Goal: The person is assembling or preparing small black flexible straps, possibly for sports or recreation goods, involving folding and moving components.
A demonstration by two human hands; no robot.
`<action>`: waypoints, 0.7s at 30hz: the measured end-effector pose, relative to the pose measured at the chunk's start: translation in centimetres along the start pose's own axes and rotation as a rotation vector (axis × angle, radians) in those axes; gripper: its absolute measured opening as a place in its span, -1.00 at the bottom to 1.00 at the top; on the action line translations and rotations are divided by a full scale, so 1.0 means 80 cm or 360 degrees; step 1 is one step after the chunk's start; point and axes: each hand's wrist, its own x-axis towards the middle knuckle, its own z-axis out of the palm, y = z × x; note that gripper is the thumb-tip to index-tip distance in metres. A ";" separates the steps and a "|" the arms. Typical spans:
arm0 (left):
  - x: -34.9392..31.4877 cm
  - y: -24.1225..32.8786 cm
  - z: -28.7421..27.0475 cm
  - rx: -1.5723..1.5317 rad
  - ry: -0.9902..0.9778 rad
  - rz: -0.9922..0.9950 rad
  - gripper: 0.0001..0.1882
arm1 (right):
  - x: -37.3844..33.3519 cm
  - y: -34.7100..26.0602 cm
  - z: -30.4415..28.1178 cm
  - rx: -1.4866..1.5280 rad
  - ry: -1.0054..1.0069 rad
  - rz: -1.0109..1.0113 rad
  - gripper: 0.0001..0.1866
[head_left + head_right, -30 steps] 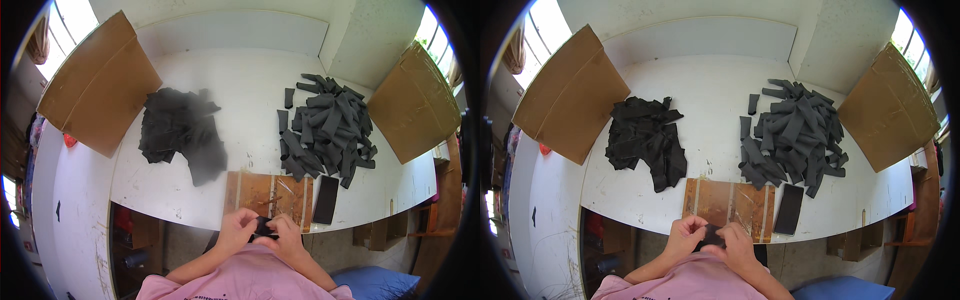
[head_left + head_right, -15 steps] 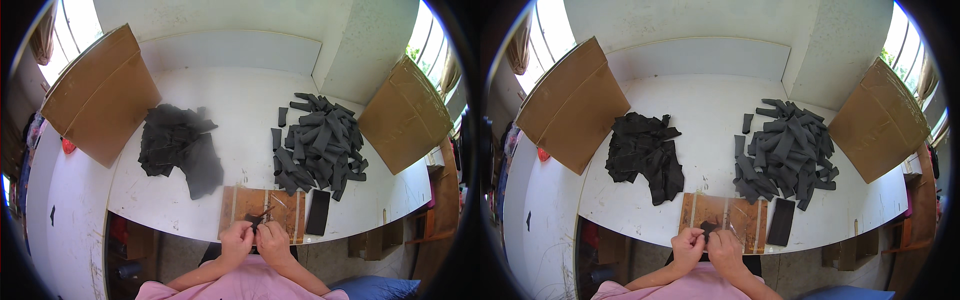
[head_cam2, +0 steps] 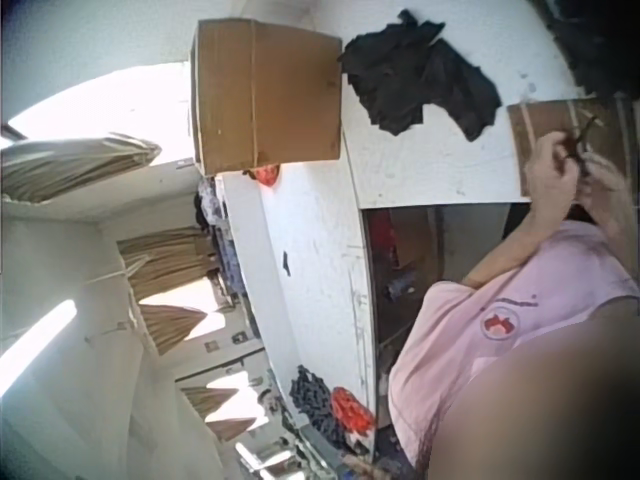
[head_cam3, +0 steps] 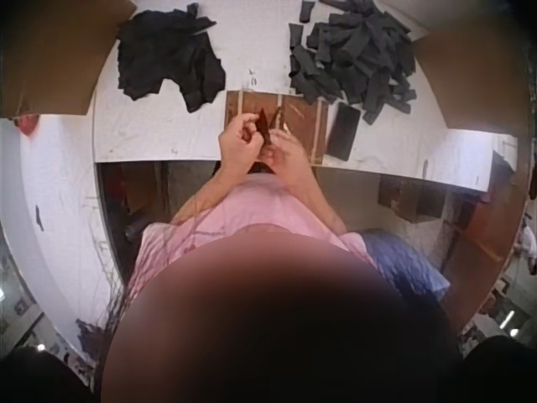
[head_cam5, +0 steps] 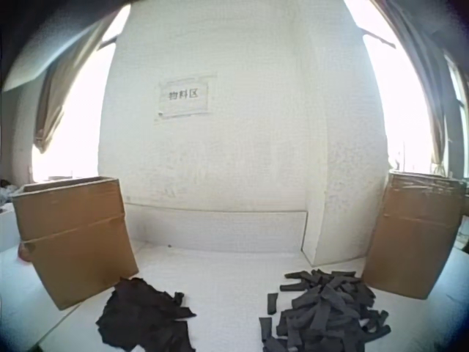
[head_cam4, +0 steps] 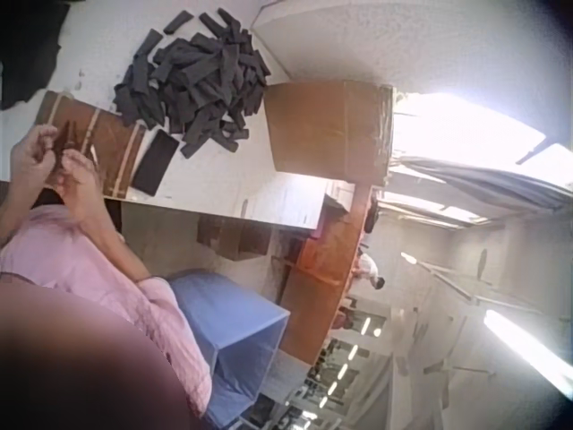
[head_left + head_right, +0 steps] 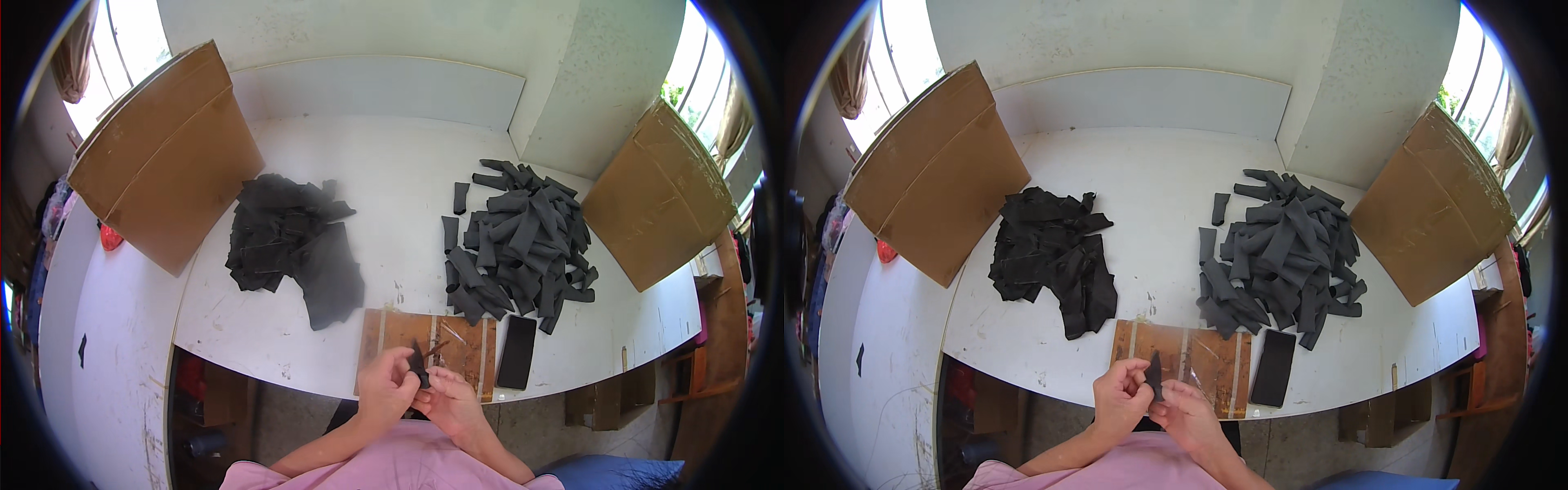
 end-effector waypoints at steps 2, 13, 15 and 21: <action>-0.004 -0.005 0.003 0.0416 0.0191 0.0439 -0.78 | 0.002 0.000 -0.002 -0.0429 0.0084 -0.0124 -0.90; -0.003 0.035 -0.036 -0.1950 -0.0917 -0.1061 -0.62 | -0.023 0.003 0.014 -0.0766 0.0019 -0.0323 -0.87; 0.001 0.039 -0.039 -0.1621 -0.0817 -0.0892 -0.56 | -0.016 -0.006 0.025 -0.0885 0.0044 -0.0393 -0.90; -0.010 0.044 -0.010 -0.0671 -0.0232 -0.0524 -0.80 | -0.009 -0.019 0.033 -0.2089 0.0089 -0.1411 -0.92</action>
